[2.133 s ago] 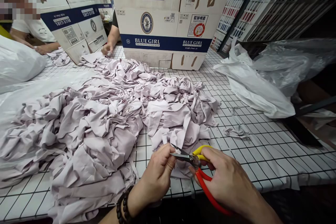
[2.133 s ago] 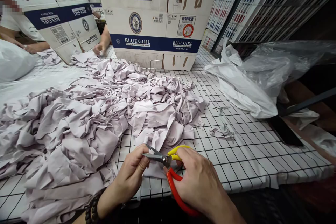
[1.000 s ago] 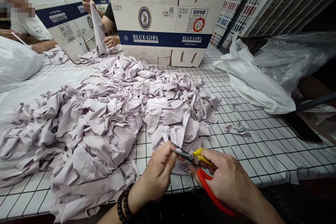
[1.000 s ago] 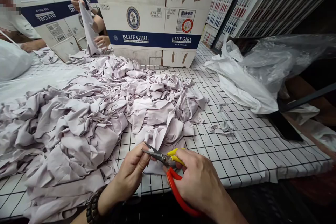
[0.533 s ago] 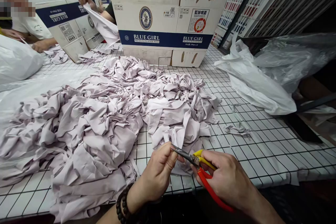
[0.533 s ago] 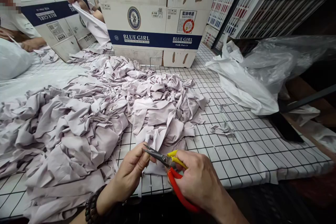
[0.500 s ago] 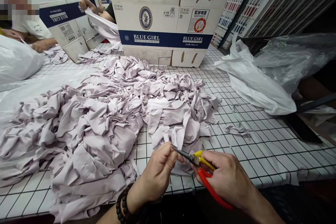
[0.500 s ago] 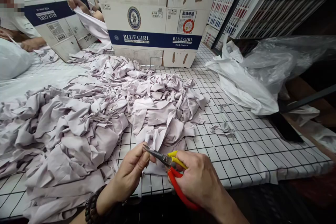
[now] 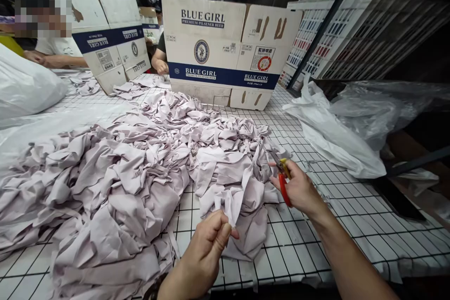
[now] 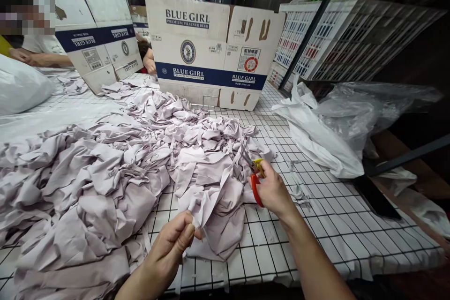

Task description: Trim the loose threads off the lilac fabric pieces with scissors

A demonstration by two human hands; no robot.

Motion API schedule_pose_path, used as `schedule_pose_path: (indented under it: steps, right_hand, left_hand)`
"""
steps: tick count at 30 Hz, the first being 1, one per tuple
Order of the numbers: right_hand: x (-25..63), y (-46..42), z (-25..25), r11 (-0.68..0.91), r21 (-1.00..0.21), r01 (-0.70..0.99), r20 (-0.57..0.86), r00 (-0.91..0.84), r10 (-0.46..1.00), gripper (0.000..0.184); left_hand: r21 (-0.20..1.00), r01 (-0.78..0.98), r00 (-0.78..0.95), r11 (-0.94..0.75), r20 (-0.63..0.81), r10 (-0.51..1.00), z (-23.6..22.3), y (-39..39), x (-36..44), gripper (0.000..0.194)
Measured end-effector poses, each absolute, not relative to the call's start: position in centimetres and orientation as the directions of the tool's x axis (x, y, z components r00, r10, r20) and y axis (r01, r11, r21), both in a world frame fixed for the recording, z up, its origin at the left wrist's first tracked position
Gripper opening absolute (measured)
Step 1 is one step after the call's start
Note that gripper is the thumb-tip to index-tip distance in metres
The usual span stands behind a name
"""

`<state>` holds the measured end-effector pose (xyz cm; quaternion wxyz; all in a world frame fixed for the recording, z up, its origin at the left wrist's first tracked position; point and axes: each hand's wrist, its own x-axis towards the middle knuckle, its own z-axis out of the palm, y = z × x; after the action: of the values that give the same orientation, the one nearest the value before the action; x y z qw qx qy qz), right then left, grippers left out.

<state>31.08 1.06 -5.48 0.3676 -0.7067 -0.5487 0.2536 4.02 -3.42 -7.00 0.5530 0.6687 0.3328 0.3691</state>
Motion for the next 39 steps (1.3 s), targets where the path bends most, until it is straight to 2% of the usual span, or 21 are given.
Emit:
schedule_pose_path:
  steps: [5, 9, 11, 14, 16, 17, 19, 20, 22, 24, 25, 27, 29, 31, 32, 35, 37, 39]
  right_hand:
    - [30.2, 6.0, -4.9, -0.005, -0.766, 0.643, 0.067, 0.088, 0.994, 0.019]
    - [29.6, 6.7, -3.6, 0.019, -0.771, 0.637, 0.063, 0.046, 0.997, 0.015]
    - [29.2, 5.7, -2.5, 0.012, -0.782, 0.623, 0.072, 0.072, 0.995, 0.014]
    - [27.7, 3.4, -0.7, 0.000, -0.789, 0.614, 0.109, 0.141, 0.984, 0.015]
    - [25.9, 1.6, 0.0, -0.020, -0.759, 0.651, 0.148, 0.202, 0.968, 0.015]
    - [24.9, 0.8, 0.1, -0.031, -0.725, 0.688, 0.172, 0.225, 0.959, 0.014]
    - [23.0, -0.9, 0.2, -0.029, -0.614, 0.789, 0.242, 0.224, 0.944, 0.013]
    - [22.2, -1.7, 0.2, -0.015, -0.535, 0.845, 0.285, 0.197, 0.938, 0.013]
    - [20.8, -3.5, -0.1, -0.010, -0.345, 0.939, 0.363, 0.143, 0.921, 0.013]
    - [20.0, -5.4, -0.4, -0.049, -0.164, 0.985, 0.405, 0.112, 0.907, 0.014]
    - [19.7, -6.2, -0.6, -0.075, -0.095, 0.993, 0.415, 0.108, 0.904, 0.015]
    - [19.4, -7.8, -1.1, -0.104, -0.007, 0.995, 0.424, 0.097, 0.901, 0.014]
    - [19.2, -9.0, -1.7, -0.104, 0.024, 0.994, 0.415, 0.084, 0.906, 0.013]
    - [19.1, -10.0, -2.2, -0.103, -0.019, 0.995, 0.382, 0.102, 0.919, 0.012]
    - [19.3, -10.4, -2.4, -0.100, -0.084, 0.991, 0.353, 0.123, 0.928, 0.012]
    - [20.4, -11.0, -3.0, -0.144, -0.403, 0.904, 0.243, 0.258, 0.935, 0.023]
    - [21.6, -10.4, -3.3, -0.168, -0.617, 0.769, 0.195, 0.356, 0.914, 0.028]
    - [22.7, -8.9, -3.8, -0.104, -0.794, 0.599, 0.156, 0.366, 0.918, 0.026]
  left_hand:
    - [0.983, 0.029, 0.454, -0.179, 0.146, 0.879, -6.8, -3.5, 3.5, 0.039]
    - [0.979, 0.079, 0.326, -0.190, 0.155, 0.933, -6.2, -1.9, 1.6, 0.038]
    - [0.957, 0.230, 0.252, -0.177, 0.118, 0.961, -5.6, -0.8, 0.2, 0.036]
    - [0.832, 0.546, 0.071, -0.105, 0.079, 0.994, -4.4, -0.4, -1.2, 0.033]
    - [0.799, 0.594, 0.030, -0.096, 0.098, 0.995, -3.6, -1.1, -1.1, 0.036]
    - [0.829, 0.544, 0.086, -0.125, 0.093, 0.992, -3.3, -1.7, -0.5, 0.037]
    - [0.944, 0.315, 0.328, -0.103, -0.006, 0.945, -3.1, -2.9, 1.3, 0.043]
    - [0.984, 0.176, 0.464, -0.004, -0.080, 0.882, -3.3, -3.4, 2.6, 0.050]
    - [0.952, -0.029, 0.628, 0.306, -0.221, 0.746, -4.1, -3.8, 5.2, 0.065]
    - [0.852, -0.183, 0.613, 0.491, -0.291, 0.734, -5.2, -3.9, 7.5, 0.070]
    - [0.810, -0.246, 0.582, 0.532, -0.316, 0.749, -5.7, -3.8, 8.3, 0.069]
    - [0.750, -0.321, 0.536, 0.578, -0.359, 0.764, -6.2, -3.7, 9.3, 0.063]
    - [0.716, -0.348, 0.531, 0.606, -0.381, 0.756, -6.1, -3.6, 9.5, 0.058]
    - [0.705, -0.368, 0.506, 0.606, -0.395, 0.767, -5.6, -3.4, 9.2, 0.057]
    - [0.702, -0.380, 0.489, 0.602, -0.400, 0.775, -5.3, -3.2, 9.0, 0.057]
    - [0.698, -0.427, 0.468, 0.574, -0.373, 0.801, -4.8, -2.8, 8.1, 0.054]
    - [0.699, -0.452, 0.492, 0.554, -0.323, 0.809, -4.8, -2.7, 7.5, 0.052]
    - [0.700, -0.463, 0.512, 0.543, -0.289, 0.809, -4.9, -2.6, 6.9, 0.049]
